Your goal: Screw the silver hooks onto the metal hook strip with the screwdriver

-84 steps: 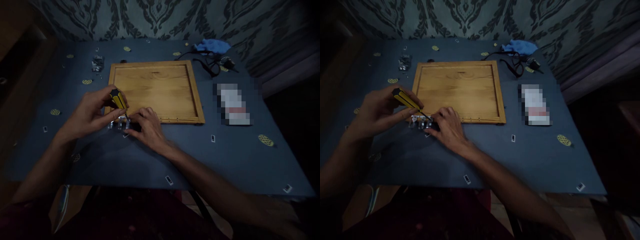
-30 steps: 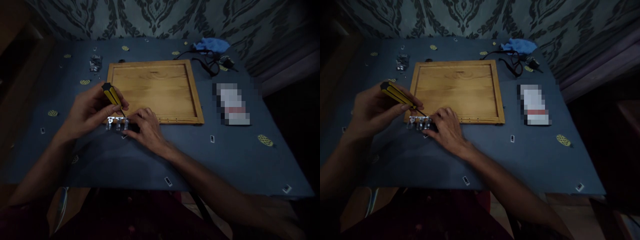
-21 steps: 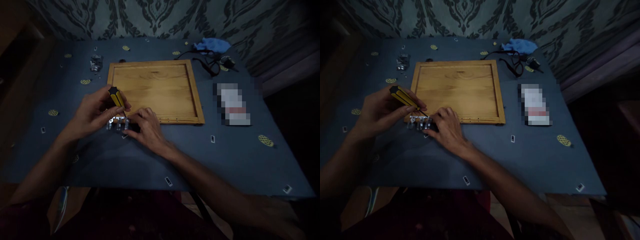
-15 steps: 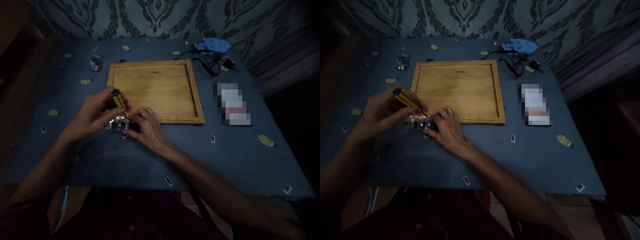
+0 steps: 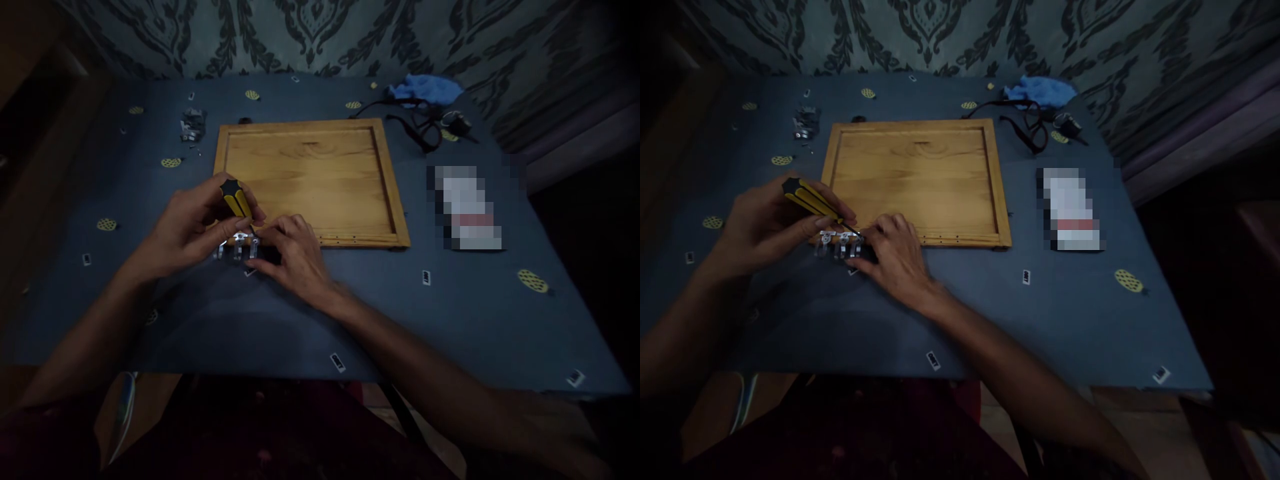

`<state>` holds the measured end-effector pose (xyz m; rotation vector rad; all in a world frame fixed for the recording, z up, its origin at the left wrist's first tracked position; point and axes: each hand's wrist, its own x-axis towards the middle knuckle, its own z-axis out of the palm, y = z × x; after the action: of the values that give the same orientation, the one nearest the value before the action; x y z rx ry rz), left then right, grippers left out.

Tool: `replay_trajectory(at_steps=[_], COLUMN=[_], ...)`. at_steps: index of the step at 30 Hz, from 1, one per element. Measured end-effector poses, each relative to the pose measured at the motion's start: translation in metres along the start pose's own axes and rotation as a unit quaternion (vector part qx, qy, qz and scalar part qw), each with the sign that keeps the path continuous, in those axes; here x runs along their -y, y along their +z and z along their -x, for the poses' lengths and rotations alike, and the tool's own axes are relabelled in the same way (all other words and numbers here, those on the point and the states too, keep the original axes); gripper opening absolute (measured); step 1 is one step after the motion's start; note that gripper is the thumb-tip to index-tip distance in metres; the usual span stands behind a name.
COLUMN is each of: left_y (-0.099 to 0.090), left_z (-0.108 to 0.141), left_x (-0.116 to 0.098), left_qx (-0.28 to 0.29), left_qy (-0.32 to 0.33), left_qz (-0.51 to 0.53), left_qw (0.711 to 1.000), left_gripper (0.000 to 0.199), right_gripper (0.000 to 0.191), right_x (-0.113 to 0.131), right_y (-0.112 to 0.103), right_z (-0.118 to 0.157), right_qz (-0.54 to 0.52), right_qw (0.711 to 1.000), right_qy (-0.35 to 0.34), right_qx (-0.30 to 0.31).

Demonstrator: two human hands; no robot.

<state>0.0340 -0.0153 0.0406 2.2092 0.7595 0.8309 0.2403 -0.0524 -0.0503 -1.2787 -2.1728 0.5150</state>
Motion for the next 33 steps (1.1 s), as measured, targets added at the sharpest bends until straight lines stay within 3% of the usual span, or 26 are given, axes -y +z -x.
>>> replay_trajectory(at_steps=[16, 24, 33], left_y=[0.001, 0.013, 0.004], left_z=[-0.002, -0.003, -0.010], left_x=[-0.001, 0.006, 0.011], left_qx=[-0.010, -0.072, -0.068], left_qy=[-0.007, -0.006, 0.127], left_qz=[-0.039, -0.044, -0.100], left_qw=[0.999, 0.996, 0.985], left_gripper=[0.016, 0.025, 0.014], right_gripper=[0.048, 0.048, 0.054], right_x=[-0.001, -0.002, 0.000], right_y=[0.003, 0.003, 0.002], right_z=[0.000, 0.000, 0.000], right_qz=[0.005, 0.003, 0.009], right_qw=[1.000, 1.000, 1.000], right_qy=[0.002, 0.004, 0.003], right_qx=[-0.014, -0.009, -0.008])
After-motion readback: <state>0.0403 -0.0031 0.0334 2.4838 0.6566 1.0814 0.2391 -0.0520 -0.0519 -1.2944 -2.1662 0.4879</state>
